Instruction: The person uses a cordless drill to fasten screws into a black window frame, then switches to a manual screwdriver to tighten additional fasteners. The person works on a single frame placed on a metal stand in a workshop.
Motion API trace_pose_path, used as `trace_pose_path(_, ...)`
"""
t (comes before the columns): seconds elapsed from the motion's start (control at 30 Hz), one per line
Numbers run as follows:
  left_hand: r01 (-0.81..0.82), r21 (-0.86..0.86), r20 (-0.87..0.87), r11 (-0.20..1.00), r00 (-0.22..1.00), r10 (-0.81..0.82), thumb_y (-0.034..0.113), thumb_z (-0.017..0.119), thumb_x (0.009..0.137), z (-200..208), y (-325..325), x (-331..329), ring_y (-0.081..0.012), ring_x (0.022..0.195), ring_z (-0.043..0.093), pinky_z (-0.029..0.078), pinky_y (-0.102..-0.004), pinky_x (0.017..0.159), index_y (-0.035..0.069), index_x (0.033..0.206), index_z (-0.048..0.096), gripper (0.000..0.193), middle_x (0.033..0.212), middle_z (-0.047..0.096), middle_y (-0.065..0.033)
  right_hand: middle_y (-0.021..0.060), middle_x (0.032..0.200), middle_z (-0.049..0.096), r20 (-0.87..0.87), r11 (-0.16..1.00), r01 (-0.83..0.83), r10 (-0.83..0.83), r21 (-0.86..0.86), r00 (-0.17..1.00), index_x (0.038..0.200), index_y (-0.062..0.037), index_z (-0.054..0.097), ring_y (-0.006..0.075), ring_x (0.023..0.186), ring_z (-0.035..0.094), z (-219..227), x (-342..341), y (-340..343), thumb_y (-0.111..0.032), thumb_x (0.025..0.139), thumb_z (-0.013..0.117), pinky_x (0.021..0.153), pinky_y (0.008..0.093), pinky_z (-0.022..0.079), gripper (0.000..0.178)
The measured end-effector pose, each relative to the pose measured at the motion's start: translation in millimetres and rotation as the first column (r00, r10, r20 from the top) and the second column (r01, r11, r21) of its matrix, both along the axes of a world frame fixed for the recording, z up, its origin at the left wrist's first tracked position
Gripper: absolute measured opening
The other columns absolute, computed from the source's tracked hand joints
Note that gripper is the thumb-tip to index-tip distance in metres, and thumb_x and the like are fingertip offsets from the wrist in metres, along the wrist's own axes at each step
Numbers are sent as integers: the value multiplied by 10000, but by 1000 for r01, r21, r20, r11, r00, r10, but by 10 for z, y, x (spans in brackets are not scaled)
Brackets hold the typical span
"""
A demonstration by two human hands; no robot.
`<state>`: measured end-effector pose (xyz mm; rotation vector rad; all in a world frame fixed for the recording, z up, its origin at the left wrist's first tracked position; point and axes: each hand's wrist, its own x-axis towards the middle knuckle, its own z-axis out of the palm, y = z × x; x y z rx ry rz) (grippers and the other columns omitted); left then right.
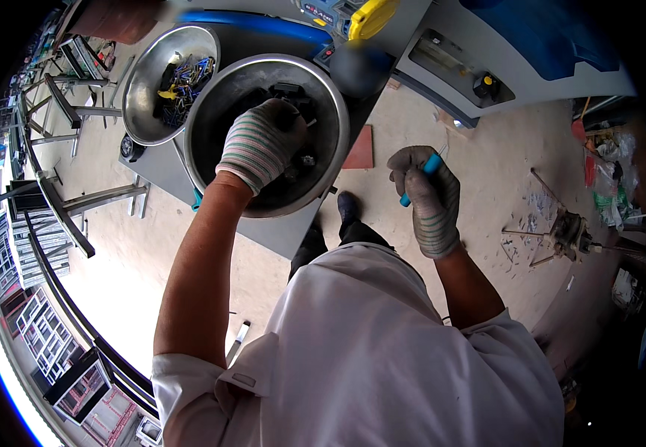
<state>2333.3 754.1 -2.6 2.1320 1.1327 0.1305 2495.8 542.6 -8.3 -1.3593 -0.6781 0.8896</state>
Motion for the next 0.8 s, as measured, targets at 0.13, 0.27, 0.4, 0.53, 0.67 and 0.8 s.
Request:
trace_pose_path(0.13, -83, -250, 390, 965, 903, 178, 179, 722, 948, 195, -112, -248, -109, 758, 654, 534, -263, 687, 38, 1096, 725, 205, 910, 748, -53, -36, 787, 570, 11, 997, -71, 71, 5, 997, 1045, -34, 651, 38, 706, 454, 8, -22, 18, -253, 984, 614, 679, 238, 427, 230)
trace_pose_path(0.27, -224, -447, 490, 866, 749, 447, 268, 725, 971, 564, -372, -545, -51, 659, 565, 463, -213, 576, 41, 1093, 730, 258, 824, 689, 6, -66, 748, 547, 96, 996, -89, 92, -27, 991, 1058, -31, 643, 10, 673, 423, 169, -155, 48, -222, 1018, 596, 621, 219, 406, 201)
trace_pose_path(0.4, -190, -546, 610, 816, 577, 543, 278, 702, 986, 662, -609, -1082, -53, 597, 519, 444, -217, 546, 20, 1080, 693, 275, 755, 633, 10, -61, 715, 504, 61, 991, -123, 120, 54, 991, 1083, -2, 621, 17, 652, 410, 378, -460, 64, -304, 1061, 528, 609, 221, 388, 317)
trace_pose_path(0.53, -211, -632, 619, 746, 442, 649, 313, 645, 1015, 646, -977, -1608, -68, 571, 438, 427, -242, 528, 32, 1075, 680, 289, 735, 591, 2, -22, 695, 462, 172, 949, -315, 308, 15, 936, 1155, 19, 590, 64, 641, 417, 627, -837, 30, -536, 1064, 374, 615, 240, 375, 603)
trace_pose_path(0.67, -172, -706, 611, 687, 342, 714, 297, 648, 1015, 600, -1253, -2350, -96, 627, 525, 489, -268, 598, 12, 1089, 674, 296, 819, 645, -41, 6, 736, 468, 169, 864, -504, 498, -11, 851, 1236, 29, 565, 105, 667, 430, 739, -1532, 103, -696, 1003, 310, 630, 281, 380, 802)
trace_pose_path(0.8, -216, -724, 610, 655, 243, 754, 288, 636, 1023, 628, -1525, -3229, -104, 654, 583, 499, -258, 607, 8, 1113, 671, 296, 848, 667, -56, 12, 731, 496, 106, 772, -635, 629, 26, 770, 1209, 5, 559, 95, 667, 479, 688, -2499, 186, -305, 1046, 487, 641, 278, 439, 357)
